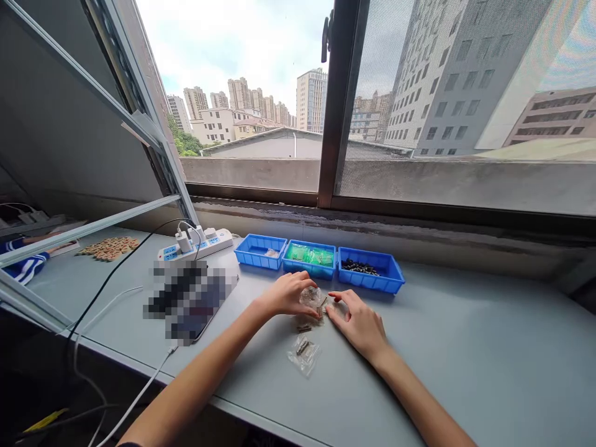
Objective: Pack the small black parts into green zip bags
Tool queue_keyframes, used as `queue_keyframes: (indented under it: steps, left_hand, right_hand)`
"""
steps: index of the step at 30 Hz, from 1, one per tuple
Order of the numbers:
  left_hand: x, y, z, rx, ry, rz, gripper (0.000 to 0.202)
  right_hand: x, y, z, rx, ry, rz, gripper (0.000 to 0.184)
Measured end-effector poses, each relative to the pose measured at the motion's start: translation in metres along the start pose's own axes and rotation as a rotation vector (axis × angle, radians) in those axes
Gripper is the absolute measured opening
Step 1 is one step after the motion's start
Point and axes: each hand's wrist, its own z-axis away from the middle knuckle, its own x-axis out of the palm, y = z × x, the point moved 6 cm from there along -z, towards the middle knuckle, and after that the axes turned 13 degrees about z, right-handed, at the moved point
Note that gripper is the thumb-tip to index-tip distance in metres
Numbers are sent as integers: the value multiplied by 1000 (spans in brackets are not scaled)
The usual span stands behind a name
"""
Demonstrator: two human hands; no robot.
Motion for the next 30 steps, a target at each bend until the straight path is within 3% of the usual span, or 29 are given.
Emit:
queue_keyframes:
  steps: [4,9,15,22,30]
  left_hand:
    - [2,0,-1,-14,-30,8,49]
    - [0,9,-4,57,0,43,34]
    - [3,15,-6,102,-19,38,25]
    - [2,14,-6,146,27,33,23]
    - [1,10,-4,150,67,80,27]
  right_hand:
    - [-1,-5,0,-47,12,18,31]
    - [-3,-2,-2,39,4,-12,35]
    - [-5,-3,-1,16,8,-52,22]
    - [-14,-6,2,-42,135,-160,39]
    - [-35,-1,5,-29,320,-163,37]
